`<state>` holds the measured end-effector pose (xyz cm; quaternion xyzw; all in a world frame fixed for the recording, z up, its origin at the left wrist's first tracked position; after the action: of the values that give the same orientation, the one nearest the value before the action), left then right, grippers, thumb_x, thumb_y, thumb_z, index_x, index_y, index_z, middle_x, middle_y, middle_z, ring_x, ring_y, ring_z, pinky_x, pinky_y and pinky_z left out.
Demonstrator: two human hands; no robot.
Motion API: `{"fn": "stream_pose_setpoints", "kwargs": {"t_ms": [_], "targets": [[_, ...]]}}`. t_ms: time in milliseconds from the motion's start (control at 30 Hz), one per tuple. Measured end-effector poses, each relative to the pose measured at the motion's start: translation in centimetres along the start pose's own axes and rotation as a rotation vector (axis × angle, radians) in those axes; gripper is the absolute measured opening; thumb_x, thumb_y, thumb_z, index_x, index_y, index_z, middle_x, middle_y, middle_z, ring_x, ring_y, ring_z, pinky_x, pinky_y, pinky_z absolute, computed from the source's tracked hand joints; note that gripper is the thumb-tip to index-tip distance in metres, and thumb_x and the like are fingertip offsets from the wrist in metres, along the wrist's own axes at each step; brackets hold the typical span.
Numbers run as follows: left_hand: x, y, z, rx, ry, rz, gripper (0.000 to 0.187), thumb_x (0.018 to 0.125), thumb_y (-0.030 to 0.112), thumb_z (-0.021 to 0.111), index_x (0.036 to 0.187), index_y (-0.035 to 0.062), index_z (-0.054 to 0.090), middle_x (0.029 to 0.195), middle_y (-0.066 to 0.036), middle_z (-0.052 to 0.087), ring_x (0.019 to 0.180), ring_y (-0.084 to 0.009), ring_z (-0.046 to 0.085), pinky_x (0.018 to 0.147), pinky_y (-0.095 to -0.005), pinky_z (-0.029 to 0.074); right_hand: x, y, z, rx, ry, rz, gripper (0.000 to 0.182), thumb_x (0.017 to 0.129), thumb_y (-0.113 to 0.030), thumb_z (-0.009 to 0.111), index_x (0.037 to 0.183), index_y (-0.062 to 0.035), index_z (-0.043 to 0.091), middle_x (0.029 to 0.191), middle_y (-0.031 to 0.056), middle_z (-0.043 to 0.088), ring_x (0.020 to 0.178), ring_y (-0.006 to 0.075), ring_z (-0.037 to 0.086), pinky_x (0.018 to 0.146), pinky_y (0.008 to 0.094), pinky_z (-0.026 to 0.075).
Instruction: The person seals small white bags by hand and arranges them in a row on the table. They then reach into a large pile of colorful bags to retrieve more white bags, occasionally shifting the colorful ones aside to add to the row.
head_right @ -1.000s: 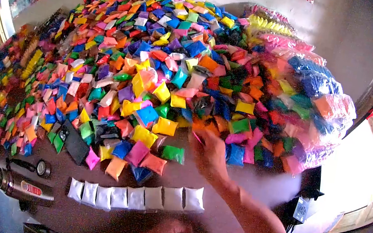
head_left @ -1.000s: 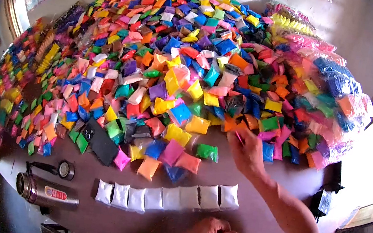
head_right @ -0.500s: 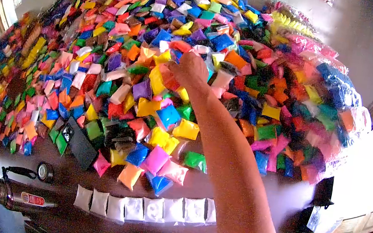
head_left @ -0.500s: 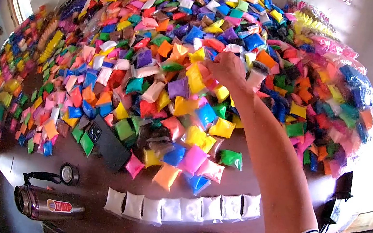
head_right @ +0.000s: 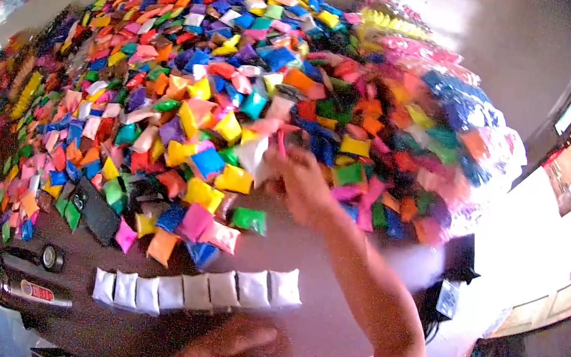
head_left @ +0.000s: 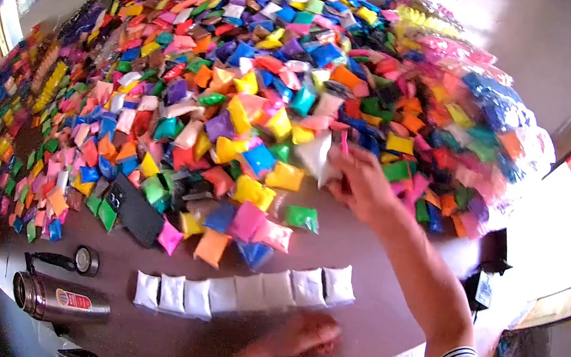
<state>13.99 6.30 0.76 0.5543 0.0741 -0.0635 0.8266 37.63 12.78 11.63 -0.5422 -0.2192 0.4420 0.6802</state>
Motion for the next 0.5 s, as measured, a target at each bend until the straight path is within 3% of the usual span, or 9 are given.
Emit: {"fn": "stream_pose_setpoints", "kwargs": {"t_ms": [67,133,200,233,367,433,500], "targets": [[-0.2,1.8,-0.2,0.050,0.061,-0.046,0.037,0.097,0.033,0.046,0.090,-0.0001,0.060,0.082,-0.006,0.060,0.074,-0.0148,0.059,0.068,-0.0285,0.049,-4.2,3.4,-3.2,0.072,-0.090,0.143,0.014,0.091,-0.025,0.061,0.097,-0.0117,0.061,0.069,-0.0015,0.057,0.047,0.0090,0.049,0.037,0.0231,0.032],[0.1,-0.2,-0.5,-0.242,0.080,-0.004,0.037,0.097,0.034,0.046,0.091,-0.0002,0.060,0.083,-0.008,0.060,0.073,-0.0166,0.060,0.067,-0.0295,0.050,-9.6,4.3,-2.5,0.078,0.129,0.227,0.015,0.091,-0.025,0.062,0.094,-0.0109,0.061,0.068,-0.0027,0.055,0.046,0.0073,0.046,0.036,0.0229,0.031],[0.0,-1.1,-0.6,-0.301,0.122,0.039,0.045,0.092,0.047,0.050,0.089,0.0040,0.060,0.086,-0.011,0.064,0.075,-0.0209,0.062,0.067,-0.0344,0.051,-12.9,7.7,-4.6,0.139,0.028,0.280,0.019,0.089,-0.026,0.065,0.097,-0.0087,0.062,0.068,-0.0027,0.054,0.046,0.0060,0.042,0.037,0.0220,0.027],[-0.2,-1.5,-0.3,-0.278,0.235,0.061,0.046,0.092,0.048,0.049,0.090,0.0032,0.060,0.086,-0.011,0.064,0.073,-0.0214,0.062,0.064,-0.0337,0.051,-14.8,7.9,-5.1,0.146,-0.118,0.291,0.025,0.088,-0.026,0.067,0.102,-0.0065,0.063,0.072,-0.0009,0.059,0.049,0.0060,0.044,0.040,0.0210,0.029],[-1.3,-1.3,1.5,-0.245,0.361,0.184,0.046,0.092,0.047,0.047,0.095,0.0033,0.061,0.084,-0.010,0.064,0.073,-0.0216,0.063,0.064,-0.0341,0.051,-19.3,8.7,-4.3,-0.032,-0.158,0.212,0.021,0.087,-0.024,0.069,0.096,-0.0054,0.065,0.071,-0.0023,0.057,0.054,0.0031,0.043,0.044,0.0200,0.028],[-2.3,-2.8,1.7,-0.263,0.402,0.216,0.047,0.092,0.047,0.046,0.103,0.0036,0.060,0.087,-0.010,0.065,0.075,-0.0215,0.063,0.065,-0.0352,0.051,-20.7,8.3,-3.8,-0.165,-0.259,0.072,0.022,0.090,-0.023,0.065,0.098,-0.0018,0.067,0.081,-0.0006,0.064,0.069,0.0059,0.055,0.059,0.0227,0.044],[-3.8,-4.0,2.8,-0.283,0.451,0.226,0.048,0.092,0.047,0.046,0.106,0.0035,0.060,0.089,-0.010,0.065,0.077,-0.0215,0.063,0.066,-0.0356,0.051,-21.6,9.2,-3.6,-0.188,-0.342,0.041,0.024,0.091,-0.023,0.065,0.099,-0.0006,0.067,0.083,0.0003,0.065,0.074,0.0073,0.057,0.063,0.0245,0.046]]}}
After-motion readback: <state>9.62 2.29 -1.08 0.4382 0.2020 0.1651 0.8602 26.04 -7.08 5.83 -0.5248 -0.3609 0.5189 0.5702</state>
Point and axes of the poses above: each hand's wrist, its own x-axis towards the middle knuckle, its own z-axis out of the palm, y = z × x, the point moved 1 cm from there along x, towards the middle knuckle
